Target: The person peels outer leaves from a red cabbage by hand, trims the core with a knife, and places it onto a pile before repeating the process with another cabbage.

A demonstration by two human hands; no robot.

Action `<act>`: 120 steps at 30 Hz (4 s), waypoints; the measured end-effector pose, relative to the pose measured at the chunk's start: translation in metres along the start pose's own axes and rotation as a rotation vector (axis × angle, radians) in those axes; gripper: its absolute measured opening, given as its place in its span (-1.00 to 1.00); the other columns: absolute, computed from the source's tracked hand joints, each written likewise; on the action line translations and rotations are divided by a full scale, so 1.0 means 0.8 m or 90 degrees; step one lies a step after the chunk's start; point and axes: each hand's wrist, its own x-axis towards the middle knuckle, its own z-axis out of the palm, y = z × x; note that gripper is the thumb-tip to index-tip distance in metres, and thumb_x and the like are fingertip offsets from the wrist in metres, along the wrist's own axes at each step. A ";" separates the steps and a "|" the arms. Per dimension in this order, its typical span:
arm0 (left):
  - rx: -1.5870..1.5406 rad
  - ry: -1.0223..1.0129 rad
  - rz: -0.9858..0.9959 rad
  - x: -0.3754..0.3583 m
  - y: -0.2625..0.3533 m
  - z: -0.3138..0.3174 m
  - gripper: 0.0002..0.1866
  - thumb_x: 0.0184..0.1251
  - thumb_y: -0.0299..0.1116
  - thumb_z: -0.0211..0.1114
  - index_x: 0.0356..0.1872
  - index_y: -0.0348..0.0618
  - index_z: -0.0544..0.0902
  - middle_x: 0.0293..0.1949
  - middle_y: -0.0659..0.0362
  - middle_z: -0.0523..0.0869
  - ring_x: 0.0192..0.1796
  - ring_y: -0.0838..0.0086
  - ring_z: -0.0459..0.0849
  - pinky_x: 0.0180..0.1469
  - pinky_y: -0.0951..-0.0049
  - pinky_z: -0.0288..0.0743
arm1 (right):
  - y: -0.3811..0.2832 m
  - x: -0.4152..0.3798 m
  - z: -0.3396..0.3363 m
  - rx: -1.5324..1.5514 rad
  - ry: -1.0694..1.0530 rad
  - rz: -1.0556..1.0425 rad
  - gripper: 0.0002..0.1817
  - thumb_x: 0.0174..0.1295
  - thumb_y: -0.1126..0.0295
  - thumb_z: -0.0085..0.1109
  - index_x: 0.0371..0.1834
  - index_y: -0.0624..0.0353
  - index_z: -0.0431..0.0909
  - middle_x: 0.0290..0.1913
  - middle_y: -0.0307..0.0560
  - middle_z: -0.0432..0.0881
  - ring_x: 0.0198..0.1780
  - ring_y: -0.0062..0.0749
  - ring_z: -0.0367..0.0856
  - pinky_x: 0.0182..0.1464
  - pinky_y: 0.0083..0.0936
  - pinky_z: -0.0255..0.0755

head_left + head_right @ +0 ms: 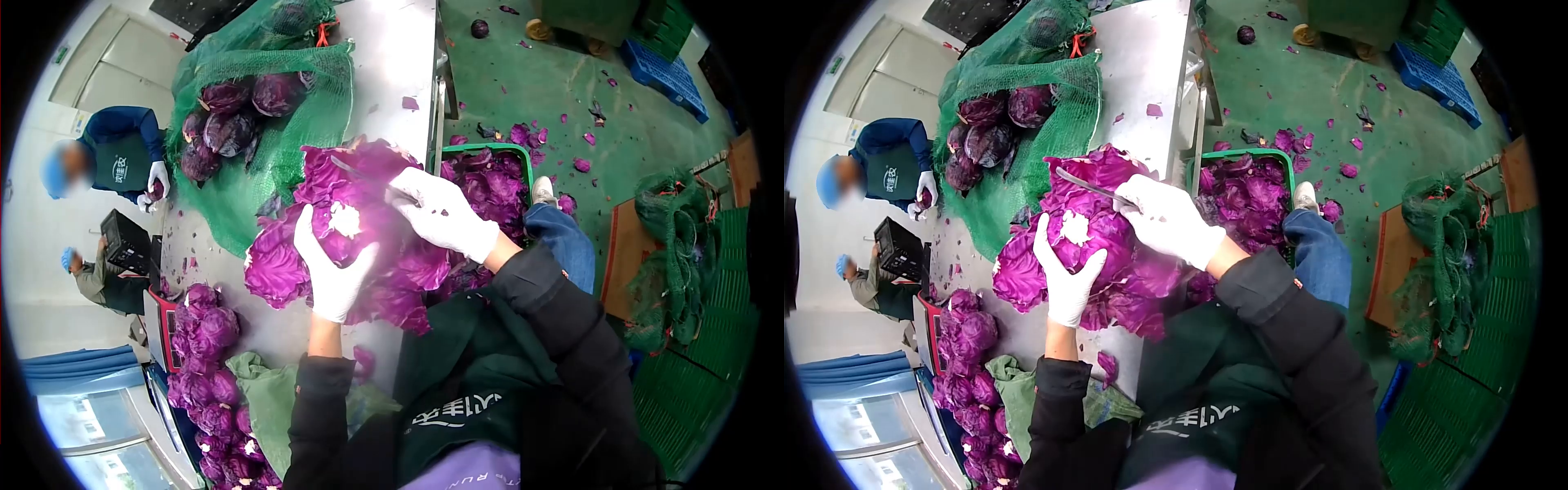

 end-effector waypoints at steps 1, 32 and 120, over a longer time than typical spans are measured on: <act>-0.024 -0.002 -0.019 0.001 -0.002 -0.001 0.15 -0.04 -0.25 0.65 0.54 -0.25 0.08 0.43 -0.13 0.20 0.47 0.03 0.23 0.50 0.05 0.15 | -0.001 -0.003 -0.004 0.006 -0.039 0.033 -0.78 0.32 0.49 0.21 0.01 0.21 0.60 -0.20 -0.07 0.60 -0.12 -0.30 0.63 0.00 -0.45 0.53; -0.119 0.007 -0.088 0.003 -0.012 -0.003 0.15 -0.05 -0.26 0.66 0.55 -0.22 0.10 0.47 -0.09 0.19 0.50 0.08 0.21 0.53 0.07 0.10 | 0.033 -0.089 -0.036 -0.060 0.126 0.248 -0.87 0.20 0.47 0.34 -0.37 0.20 0.55 -0.48 -0.18 0.54 -0.45 -0.64 0.47 -0.37 -0.62 0.44; -0.165 -0.312 -0.075 0.031 -0.005 -0.060 0.07 -0.01 -0.24 0.65 0.52 -0.25 0.19 0.46 -0.06 0.32 0.55 0.14 0.21 0.58 0.19 0.05 | 0.000 0.002 -0.005 -0.043 -0.150 0.102 -0.57 0.38 0.32 0.11 0.24 0.32 0.48 0.16 0.23 0.59 0.13 0.03 0.63 0.24 -0.27 0.47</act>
